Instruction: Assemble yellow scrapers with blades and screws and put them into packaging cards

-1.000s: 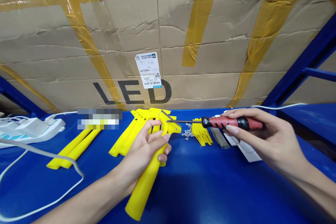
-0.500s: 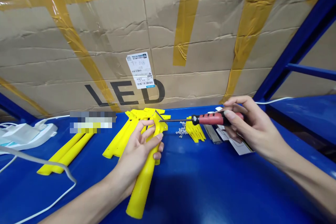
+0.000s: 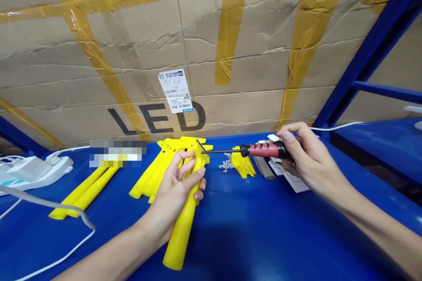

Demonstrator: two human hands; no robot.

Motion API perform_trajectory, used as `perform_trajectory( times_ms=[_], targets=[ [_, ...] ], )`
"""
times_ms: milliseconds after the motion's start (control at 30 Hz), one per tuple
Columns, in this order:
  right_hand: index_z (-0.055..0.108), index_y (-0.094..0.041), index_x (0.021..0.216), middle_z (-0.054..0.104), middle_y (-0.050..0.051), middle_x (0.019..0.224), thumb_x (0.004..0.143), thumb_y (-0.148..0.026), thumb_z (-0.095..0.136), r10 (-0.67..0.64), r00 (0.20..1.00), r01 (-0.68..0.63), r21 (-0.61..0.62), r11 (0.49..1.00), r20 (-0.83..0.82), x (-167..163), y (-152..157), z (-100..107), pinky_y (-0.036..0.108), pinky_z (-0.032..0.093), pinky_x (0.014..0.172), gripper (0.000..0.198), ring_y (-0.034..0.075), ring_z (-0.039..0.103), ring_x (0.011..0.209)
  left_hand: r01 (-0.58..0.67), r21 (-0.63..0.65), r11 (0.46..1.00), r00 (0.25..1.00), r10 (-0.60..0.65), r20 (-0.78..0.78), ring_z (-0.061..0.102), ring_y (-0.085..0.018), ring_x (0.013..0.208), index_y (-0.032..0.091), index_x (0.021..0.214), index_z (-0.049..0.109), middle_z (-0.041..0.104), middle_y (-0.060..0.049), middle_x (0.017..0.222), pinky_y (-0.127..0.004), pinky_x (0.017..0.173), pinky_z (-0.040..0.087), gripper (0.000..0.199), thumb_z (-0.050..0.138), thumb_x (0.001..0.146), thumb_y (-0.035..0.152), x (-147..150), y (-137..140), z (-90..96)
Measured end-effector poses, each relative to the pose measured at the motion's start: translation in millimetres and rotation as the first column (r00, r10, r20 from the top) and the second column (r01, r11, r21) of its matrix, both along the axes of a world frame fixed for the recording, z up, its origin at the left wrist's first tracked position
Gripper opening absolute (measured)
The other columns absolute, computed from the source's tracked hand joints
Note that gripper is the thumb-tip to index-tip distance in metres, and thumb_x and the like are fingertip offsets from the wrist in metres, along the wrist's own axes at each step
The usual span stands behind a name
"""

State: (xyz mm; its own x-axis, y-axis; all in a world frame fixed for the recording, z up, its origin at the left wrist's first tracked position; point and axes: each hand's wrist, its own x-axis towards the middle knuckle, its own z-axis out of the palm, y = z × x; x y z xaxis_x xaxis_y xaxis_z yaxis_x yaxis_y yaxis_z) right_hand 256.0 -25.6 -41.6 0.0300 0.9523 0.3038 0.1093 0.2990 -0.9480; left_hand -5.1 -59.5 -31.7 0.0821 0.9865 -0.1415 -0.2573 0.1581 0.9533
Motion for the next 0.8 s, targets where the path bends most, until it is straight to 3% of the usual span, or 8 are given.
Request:
perform_trajectory(
  times_ms=[100, 167, 233, 333, 500, 667, 733, 800],
  targets=[
    [0.05, -0.032, 0.11, 0.062, 0.0, 0.088, 0.085, -0.052, 0.071, 0.117, 0.99, -0.122, -0.064, 0.99, -0.075, 1.8, -0.4, 3.4, 0.029, 0.044, 0.044, 0.037, 0.014, 0.057, 0.053, -0.015, -0.01, 1.0, 1.0, 0.015, 0.006, 0.051, -0.006, 0.059, 0.025, 0.102, 0.047, 0.057, 0.004, 0.086, -0.015, 0.046, 0.038, 0.04, 0.079, 0.079, 0.02, 0.5, 1.2, -1.2],
    [0.049, -0.033, 0.114, 0.062, 0.003, 0.106, 0.081, -0.046, 0.076, 0.204, 0.972, -0.21, -0.044, 0.977, -0.114, 2.3, -1.9, 5.9, 0.032, 0.05, 0.051, 0.044, 0.015, 0.062, 0.062, -0.023, -0.006, 1.0, 1.0, 0.023, 0.012, 0.05, -0.005, 0.059, 0.025, 0.103, 0.047, 0.058, 0.004, 0.089, -0.015, 0.046, 0.038, 0.041, 0.079, 0.078, 0.02, -0.3, 2.2, -1.4],
    [0.049, -0.033, 0.108, 0.06, -0.001, 0.085, 0.086, -0.048, 0.072, 0.158, 0.986, -0.159, -0.003, 0.987, -0.057, 2.7, -3.0, 5.5, 0.028, 0.042, 0.043, 0.035, 0.011, 0.052, 0.05, -0.017, -0.005, 1.0, 1.0, 0.017, 0.004, 0.05, -0.005, 0.059, 0.025, 0.102, 0.047, 0.057, 0.005, 0.086, -0.015, 0.046, 0.038, 0.042, 0.08, 0.078, 0.021, -1.3, 2.5, -1.0],
    [0.05, -0.032, 0.1, 0.04, -0.007, 0.056, 0.094, -0.055, 0.058, -0.005, 0.996, 0.004, 0.007, 1.0, 0.086, 4.0, -2.7, 1.4, 0.024, 0.026, 0.035, 0.025, 0.009, 0.034, 0.039, -0.007, -0.003, 1.0, 1.0, 0.007, -0.018, 0.049, -0.006, 0.056, 0.026, 0.102, 0.046, 0.055, 0.006, 0.08, -0.015, 0.045, 0.037, 0.042, 0.08, 0.078, 0.023, -2.5, 2.5, 0.6],
    [0.049, -0.034, 0.116, 0.063, 0.0, 0.088, 0.088, -0.046, 0.07, 0.233, 0.972, -0.233, -0.032, 0.972, -0.02, 4.3, -0.2, -0.4, 0.032, 0.051, 0.055, 0.038, 0.016, 0.06, 0.063, -0.022, 0.04, 0.999, 0.999, 0.024, -0.039, 0.05, -0.007, 0.06, 0.025, 0.103, 0.048, 0.057, 0.005, 0.076, -0.014, 0.047, 0.04, 0.041, 0.08, 0.078, 0.023, -5.3, 5.1, 3.7],
    [0.047, -0.03, 0.098, 0.041, -0.007, 0.054, 0.097, -0.056, 0.052, 0.003, 0.995, -0.002, -0.003, 1.0, 0.096, -2.3, -1.4, -0.5, 0.024, 0.027, 0.036, 0.026, 0.01, 0.035, 0.04, -0.015, 0.052, 0.999, 0.999, 0.017, -0.043, 0.051, -0.007, 0.06, 0.025, 0.104, 0.049, 0.056, 0.005, 0.078, -0.014, 0.047, 0.041, 0.041, 0.08, 0.077, 0.022, -5.8, 6.9, 3.7],
    [0.048, -0.031, 0.107, 0.046, -0.006, 0.059, 0.096, -0.057, 0.052, 0.045, 0.994, -0.04, -0.048, 0.998, 0.099, -3.2, -3.0, -0.1, 0.025, 0.032, 0.038, 0.029, 0.012, 0.041, 0.043, -0.019, 0.054, 0.998, 0.999, 0.021, -0.046, 0.051, -0.007, 0.061, 0.025, 0.103, 0.048, 0.057, 0.004, 0.078, -0.014, 0.047, 0.04, 0.04, 0.08, 0.077, 0.021, -6.6, 7.2, 2.1],
    [0.045, -0.033, 0.121, 0.054, -0.004, 0.069, 0.093, -0.053, 0.06, 0.192, 0.98, -0.189, -0.055, 0.98, 0.051, -3.1, -4.4, 0.2, 0.028, 0.043, 0.046, 0.037, 0.015, 0.052, 0.051, -0.026, 0.054, 0.998, 0.999, 0.029, -0.043, 0.052, -0.008, 0.062, 0.025, 0.103, 0.048, 0.057, 0.004, 0.078, -0.013, 0.048, 0.04, 0.04, 0.079, 0.078, 0.021, -7.8, 7.5, 0.2]
  ],
)
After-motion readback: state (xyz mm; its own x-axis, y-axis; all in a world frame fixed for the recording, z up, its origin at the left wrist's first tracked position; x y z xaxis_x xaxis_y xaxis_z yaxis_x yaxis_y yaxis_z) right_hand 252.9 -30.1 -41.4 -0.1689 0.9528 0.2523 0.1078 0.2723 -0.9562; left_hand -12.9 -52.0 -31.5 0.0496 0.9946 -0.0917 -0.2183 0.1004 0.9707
